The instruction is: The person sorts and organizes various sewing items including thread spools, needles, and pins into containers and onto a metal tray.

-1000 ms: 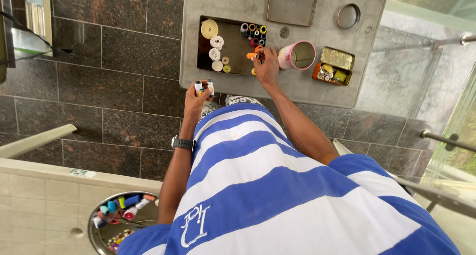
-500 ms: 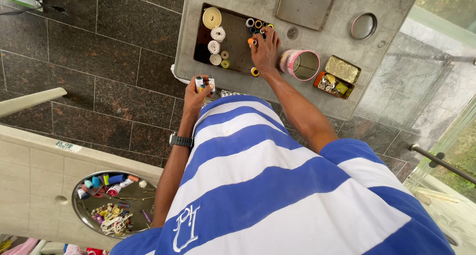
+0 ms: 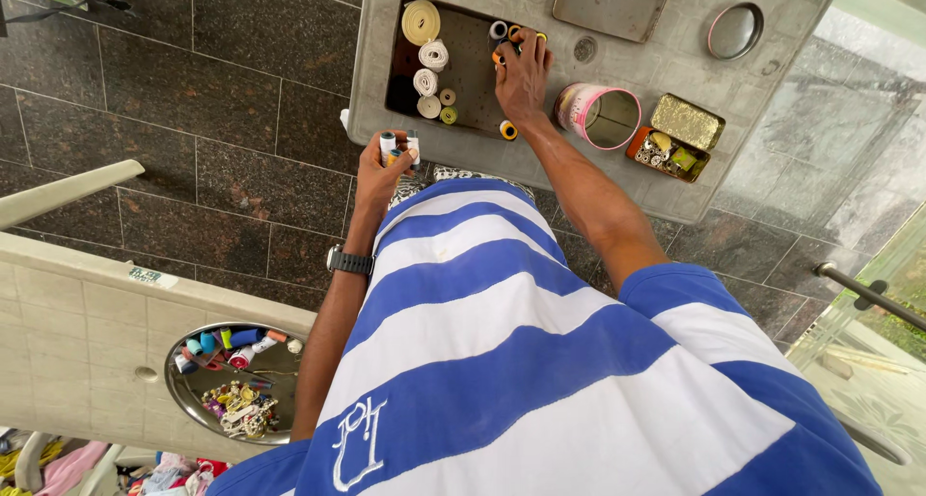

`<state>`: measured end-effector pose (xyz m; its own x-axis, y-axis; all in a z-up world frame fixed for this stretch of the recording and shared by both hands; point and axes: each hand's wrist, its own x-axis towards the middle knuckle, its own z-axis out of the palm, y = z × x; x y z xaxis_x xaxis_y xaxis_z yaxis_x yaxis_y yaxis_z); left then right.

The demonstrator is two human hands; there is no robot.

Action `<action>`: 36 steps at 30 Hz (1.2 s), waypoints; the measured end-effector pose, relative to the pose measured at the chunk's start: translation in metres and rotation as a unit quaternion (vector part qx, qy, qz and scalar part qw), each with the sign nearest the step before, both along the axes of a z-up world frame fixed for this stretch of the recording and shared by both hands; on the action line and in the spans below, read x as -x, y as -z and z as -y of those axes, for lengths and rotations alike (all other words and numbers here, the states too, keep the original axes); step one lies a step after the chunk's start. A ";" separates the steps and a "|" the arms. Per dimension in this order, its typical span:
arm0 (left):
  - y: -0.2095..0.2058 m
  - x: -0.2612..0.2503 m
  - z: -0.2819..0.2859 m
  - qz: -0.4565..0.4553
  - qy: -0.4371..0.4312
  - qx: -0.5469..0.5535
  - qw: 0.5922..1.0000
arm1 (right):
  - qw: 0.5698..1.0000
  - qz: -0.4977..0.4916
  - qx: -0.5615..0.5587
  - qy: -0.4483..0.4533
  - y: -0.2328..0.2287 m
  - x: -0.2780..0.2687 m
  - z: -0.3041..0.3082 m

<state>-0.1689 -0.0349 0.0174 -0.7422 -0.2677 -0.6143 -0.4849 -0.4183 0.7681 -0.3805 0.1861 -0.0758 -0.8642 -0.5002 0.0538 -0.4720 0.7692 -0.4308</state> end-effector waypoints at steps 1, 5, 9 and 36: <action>-0.001 -0.001 0.001 0.003 0.000 -0.001 1.000 | 1.000 0.003 -0.001 0.000 0.002 -0.002 0.000; -0.001 0.003 0.005 0.012 0.001 -0.003 1.000 | 1.000 -0.016 0.001 0.007 0.009 -0.003 0.001; -0.004 0.002 0.006 0.009 0.005 -0.002 1.000 | 1.000 -0.018 0.004 0.011 0.014 -0.004 0.001; 0.032 0.064 -0.027 -0.078 0.088 -0.057 0.991 | 0.805 0.486 0.329 0.089 -0.084 -0.072 0.015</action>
